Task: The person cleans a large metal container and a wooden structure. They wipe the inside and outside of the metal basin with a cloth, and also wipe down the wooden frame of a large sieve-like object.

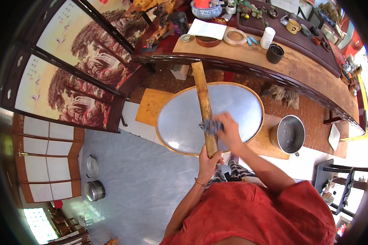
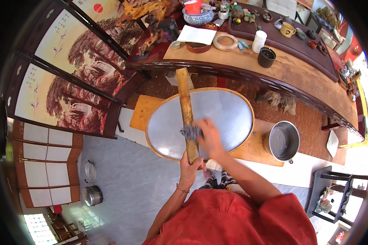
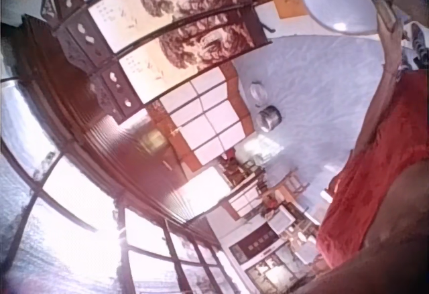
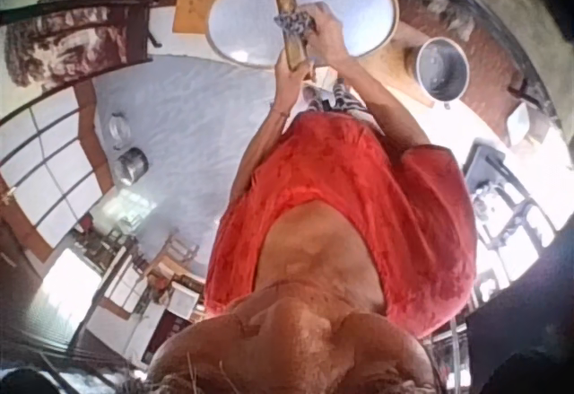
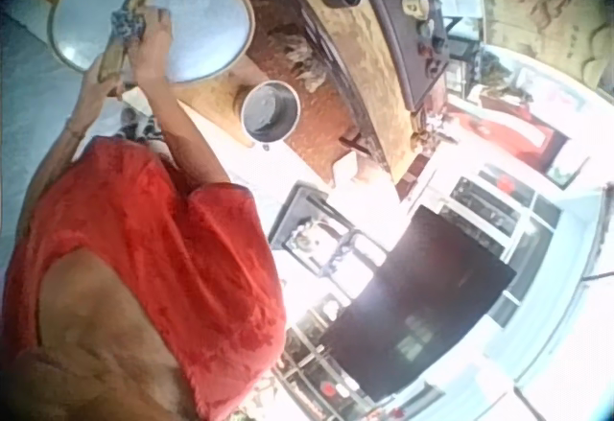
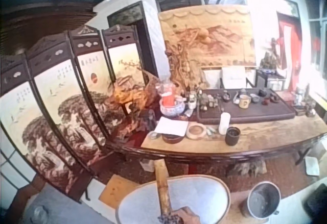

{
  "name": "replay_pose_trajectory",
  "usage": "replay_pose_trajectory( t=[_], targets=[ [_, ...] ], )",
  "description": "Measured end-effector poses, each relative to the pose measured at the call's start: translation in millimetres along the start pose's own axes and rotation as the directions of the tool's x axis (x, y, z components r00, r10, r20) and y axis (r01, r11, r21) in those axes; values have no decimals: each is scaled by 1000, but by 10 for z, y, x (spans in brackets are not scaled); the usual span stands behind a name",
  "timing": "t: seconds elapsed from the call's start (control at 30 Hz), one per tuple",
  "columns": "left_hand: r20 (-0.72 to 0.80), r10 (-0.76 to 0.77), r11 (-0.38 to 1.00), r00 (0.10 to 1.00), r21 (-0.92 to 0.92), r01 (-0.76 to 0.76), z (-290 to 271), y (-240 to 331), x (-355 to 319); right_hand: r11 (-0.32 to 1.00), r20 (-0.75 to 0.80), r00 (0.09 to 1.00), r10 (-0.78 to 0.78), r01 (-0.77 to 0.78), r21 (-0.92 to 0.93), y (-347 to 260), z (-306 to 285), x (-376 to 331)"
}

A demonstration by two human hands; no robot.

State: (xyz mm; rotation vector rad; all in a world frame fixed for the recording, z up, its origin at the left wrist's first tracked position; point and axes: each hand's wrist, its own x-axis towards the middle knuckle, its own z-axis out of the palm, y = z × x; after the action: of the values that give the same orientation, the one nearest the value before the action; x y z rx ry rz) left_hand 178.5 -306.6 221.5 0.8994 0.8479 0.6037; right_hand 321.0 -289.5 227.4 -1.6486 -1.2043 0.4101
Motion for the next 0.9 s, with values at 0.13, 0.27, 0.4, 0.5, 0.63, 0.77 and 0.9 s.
replay_pose_trajectory(
  t=[0.13, 0.27, 0.4, 0.5, 0.63, 0.77, 0.9],
  targets=[
    [1, 26, 998, 1000, -50, -26, 17, -13, -20, 999, -7, 999, -54, 54, 5, -111, -75, -227],
    [17, 47, 999, 999, 19, -48, 19, 24, -37, 993, -117, 987, -106, 99, -63, 84, 71, 638],
    [27, 35, 999, 999, 8, -35, 37, -17, 75, 979, -134, 976, -171, 152, -136, 162, 81, 887],
    [-1, 58, 998, 998, 2, -58, -39, -43, -12, 945, 91, 968, -233, 247, -214, -92, -2, 215],
    [-41, 151, 988, 988, -34, -153, -46, -163, 5, 865, 313, 904, -291, 388, -318, -373, -144, -145],
    [-48, 132, 990, 990, 46, -130, 35, -101, 29, 780, 289, 893, -344, 444, -441, -311, 188, 682],
    [-18, 94, 996, 995, 8, -94, 121, -81, 25, 715, 138, 918, -371, 377, -589, -176, 228, 1045]
  ],
)
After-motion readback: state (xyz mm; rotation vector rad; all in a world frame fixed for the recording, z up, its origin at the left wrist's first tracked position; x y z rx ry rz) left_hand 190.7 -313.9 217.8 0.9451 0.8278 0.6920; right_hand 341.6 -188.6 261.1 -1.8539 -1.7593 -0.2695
